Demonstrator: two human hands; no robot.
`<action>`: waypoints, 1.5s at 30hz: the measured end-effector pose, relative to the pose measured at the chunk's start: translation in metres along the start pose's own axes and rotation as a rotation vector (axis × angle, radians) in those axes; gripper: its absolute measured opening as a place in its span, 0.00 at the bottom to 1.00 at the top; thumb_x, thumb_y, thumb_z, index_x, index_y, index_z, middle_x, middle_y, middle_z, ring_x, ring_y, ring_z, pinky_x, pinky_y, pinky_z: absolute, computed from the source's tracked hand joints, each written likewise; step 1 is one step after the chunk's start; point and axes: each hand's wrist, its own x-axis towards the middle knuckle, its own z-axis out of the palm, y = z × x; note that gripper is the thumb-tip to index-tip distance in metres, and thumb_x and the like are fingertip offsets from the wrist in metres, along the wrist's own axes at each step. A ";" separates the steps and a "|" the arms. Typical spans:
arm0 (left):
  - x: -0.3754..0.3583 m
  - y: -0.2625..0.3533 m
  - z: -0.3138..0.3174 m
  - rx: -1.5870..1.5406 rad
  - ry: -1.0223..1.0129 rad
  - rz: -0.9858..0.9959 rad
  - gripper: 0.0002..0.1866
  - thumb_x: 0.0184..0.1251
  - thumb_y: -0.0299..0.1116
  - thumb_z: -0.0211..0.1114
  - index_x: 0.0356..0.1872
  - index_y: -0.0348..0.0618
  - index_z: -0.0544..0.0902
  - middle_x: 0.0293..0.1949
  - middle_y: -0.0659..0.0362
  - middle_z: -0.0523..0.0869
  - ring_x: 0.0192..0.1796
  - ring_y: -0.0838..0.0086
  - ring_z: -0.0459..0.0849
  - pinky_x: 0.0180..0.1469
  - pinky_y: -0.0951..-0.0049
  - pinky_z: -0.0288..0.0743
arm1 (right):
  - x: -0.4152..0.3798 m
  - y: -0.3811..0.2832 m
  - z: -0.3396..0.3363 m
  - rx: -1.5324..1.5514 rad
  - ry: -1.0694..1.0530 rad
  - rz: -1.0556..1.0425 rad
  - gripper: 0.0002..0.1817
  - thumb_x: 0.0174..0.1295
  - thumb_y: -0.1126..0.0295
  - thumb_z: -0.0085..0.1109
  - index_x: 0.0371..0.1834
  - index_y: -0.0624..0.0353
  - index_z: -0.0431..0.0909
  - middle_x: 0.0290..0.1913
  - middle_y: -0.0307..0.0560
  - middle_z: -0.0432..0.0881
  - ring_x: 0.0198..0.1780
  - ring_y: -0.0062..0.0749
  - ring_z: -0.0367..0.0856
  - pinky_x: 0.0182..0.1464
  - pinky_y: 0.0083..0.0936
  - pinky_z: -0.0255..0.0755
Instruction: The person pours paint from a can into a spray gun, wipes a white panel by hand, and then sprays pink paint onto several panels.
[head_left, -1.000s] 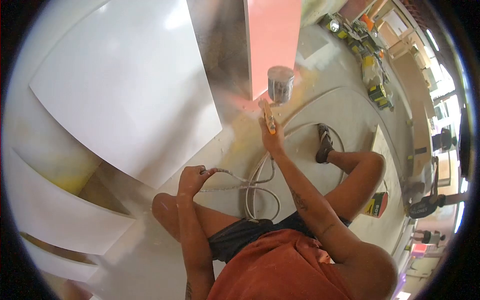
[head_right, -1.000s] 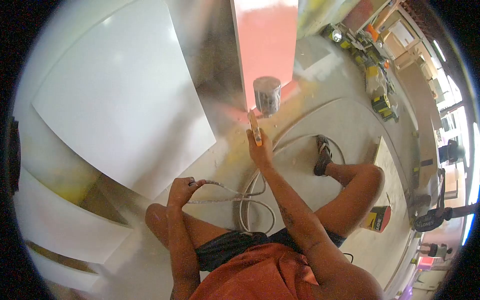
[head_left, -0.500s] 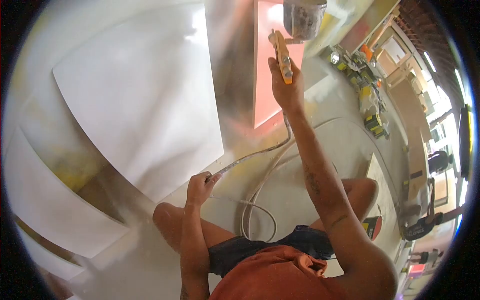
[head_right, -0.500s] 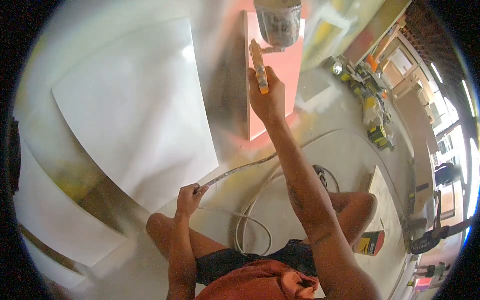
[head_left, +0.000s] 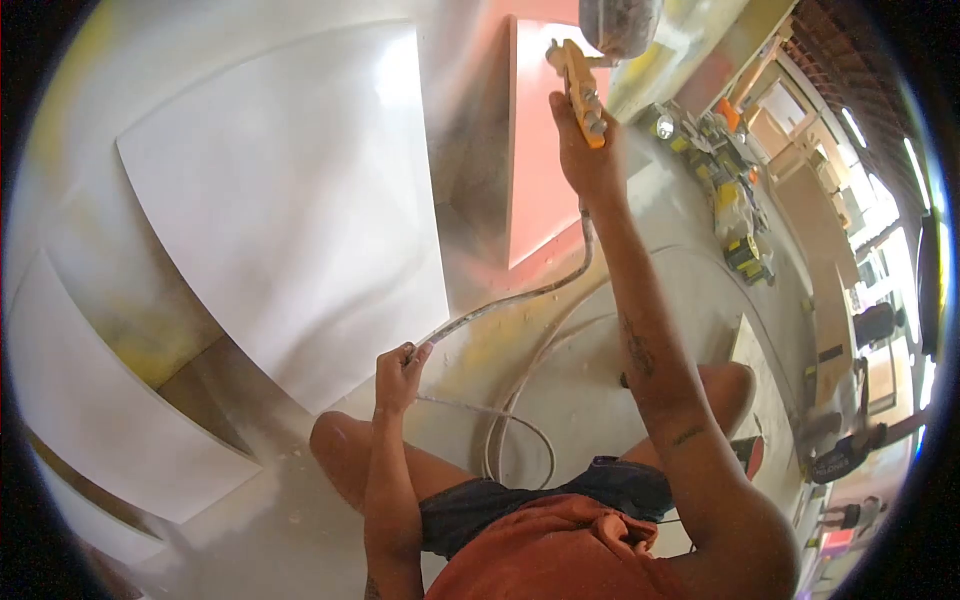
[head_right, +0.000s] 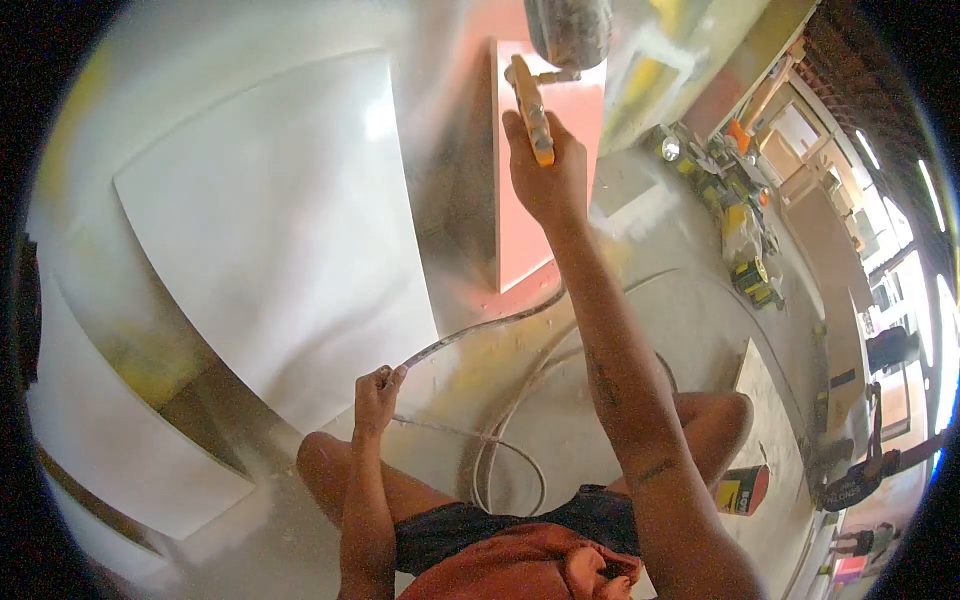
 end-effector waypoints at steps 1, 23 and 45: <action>0.001 0.003 -0.003 0.047 -0.008 0.002 0.29 0.66 0.48 0.65 0.13 0.38 0.67 0.12 0.62 0.61 0.19 0.78 0.57 0.21 0.69 0.54 | -0.007 0.006 0.002 -0.040 -0.001 0.005 0.17 0.67 0.58 0.58 0.32 0.64 0.75 0.20 0.45 0.74 0.23 0.23 0.70 0.28 0.28 0.68; -0.005 0.004 -0.014 0.338 -0.261 0.014 0.32 0.59 0.56 0.66 0.15 0.34 0.72 0.12 0.50 0.67 0.17 0.62 0.61 0.23 0.62 0.59 | -0.280 0.193 0.002 -0.314 -0.264 0.684 0.19 0.65 0.56 0.57 0.37 0.64 0.77 0.26 0.56 0.80 0.30 0.45 0.81 0.35 0.40 0.70; -0.007 -0.008 -0.024 0.309 0.033 -0.114 0.28 0.64 0.53 0.62 0.17 0.34 0.81 0.09 0.53 0.66 0.14 0.67 0.62 0.21 0.64 0.59 | -0.204 0.155 0.035 -0.088 -0.061 0.351 0.16 0.66 0.59 0.57 0.30 0.63 0.73 0.24 0.55 0.75 0.26 0.44 0.73 0.32 0.37 0.68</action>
